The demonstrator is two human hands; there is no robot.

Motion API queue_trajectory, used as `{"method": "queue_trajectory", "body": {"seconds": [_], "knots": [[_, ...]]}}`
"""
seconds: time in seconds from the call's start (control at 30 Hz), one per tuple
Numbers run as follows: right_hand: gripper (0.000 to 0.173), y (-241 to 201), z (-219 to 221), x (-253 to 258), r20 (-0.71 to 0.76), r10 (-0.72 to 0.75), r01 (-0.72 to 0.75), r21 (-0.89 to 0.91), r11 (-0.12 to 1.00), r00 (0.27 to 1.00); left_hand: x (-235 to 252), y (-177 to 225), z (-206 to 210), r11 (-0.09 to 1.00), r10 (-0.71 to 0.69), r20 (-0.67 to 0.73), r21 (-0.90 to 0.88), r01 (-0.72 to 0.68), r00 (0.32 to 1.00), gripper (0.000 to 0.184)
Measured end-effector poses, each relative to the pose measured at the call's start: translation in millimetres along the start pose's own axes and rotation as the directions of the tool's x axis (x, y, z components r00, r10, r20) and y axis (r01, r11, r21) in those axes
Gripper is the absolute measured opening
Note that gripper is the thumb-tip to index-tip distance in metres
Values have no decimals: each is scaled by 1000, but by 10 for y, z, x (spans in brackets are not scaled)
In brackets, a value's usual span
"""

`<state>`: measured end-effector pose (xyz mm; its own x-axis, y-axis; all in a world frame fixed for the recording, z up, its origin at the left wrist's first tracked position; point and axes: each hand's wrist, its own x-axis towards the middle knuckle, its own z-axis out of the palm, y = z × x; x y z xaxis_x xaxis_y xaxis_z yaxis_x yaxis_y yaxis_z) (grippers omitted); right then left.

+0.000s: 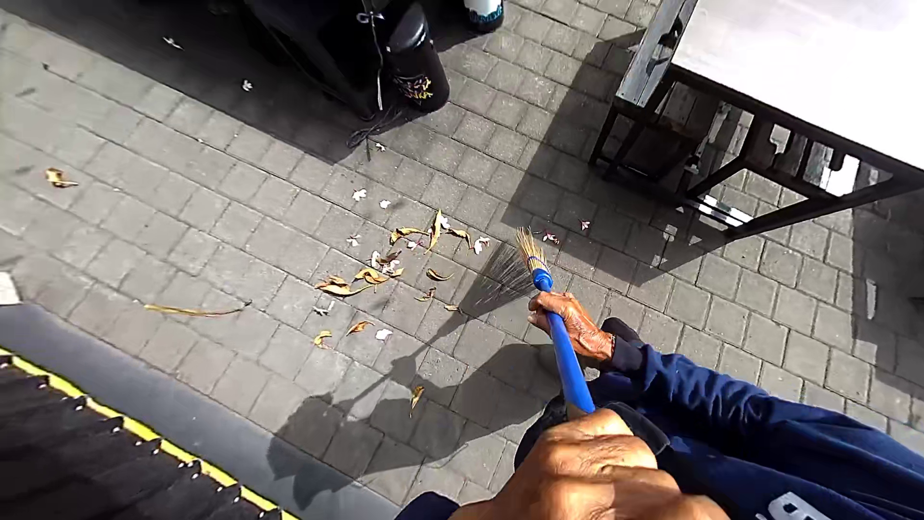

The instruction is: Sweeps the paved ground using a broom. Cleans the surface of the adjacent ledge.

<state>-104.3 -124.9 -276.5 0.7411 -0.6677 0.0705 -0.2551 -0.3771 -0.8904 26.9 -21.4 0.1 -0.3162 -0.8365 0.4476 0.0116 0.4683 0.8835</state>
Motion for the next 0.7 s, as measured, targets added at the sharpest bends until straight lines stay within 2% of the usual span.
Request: {"method": "queue_trajectory", "body": {"seconds": [0.17, 0.27, 0.33, 0.4, 0.5, 0.6, 0.7], "knots": [[28, 686, -936, -182, -185, 245, -282, -216, 935, 952, 349, -771, -127, 990, 10, 20, -144, -7, 1000, 13], [26, 989, -1322, -144, -204, 311, -361, -293, 885, 928, 565, -1146, -238, 972, -54, 76, -224, 70, 996, 12], [26, 1115, -1404, 22, -186, 339, -383, -312, 870, 922, 668, -1326, -360, 962, -80, 83, -254, 99, 993, 12], [25, 1137, -1293, 404, -159, 348, -380, -278, 882, 924, 775, -1406, -588, 968, -106, 75, -220, 120, 992, 12], [26, 948, -773, 1067, -65, 335, -341, -100, 935, 940, 942, -1206, -940, 989, -140, 63, -41, 143, 988, 14], [25, 644, -113, 1733, 90, 133, -142, 109, 984, 987, 1090, -932, -1230, 979, -135, 41, 162, 127, 990, 17], [20, 312, 297, 2297, 194, -65, 3, 305, 952, 979, 1196, -883, -1385, 950, -124, 22, 290, 113, 992, 18]]}}
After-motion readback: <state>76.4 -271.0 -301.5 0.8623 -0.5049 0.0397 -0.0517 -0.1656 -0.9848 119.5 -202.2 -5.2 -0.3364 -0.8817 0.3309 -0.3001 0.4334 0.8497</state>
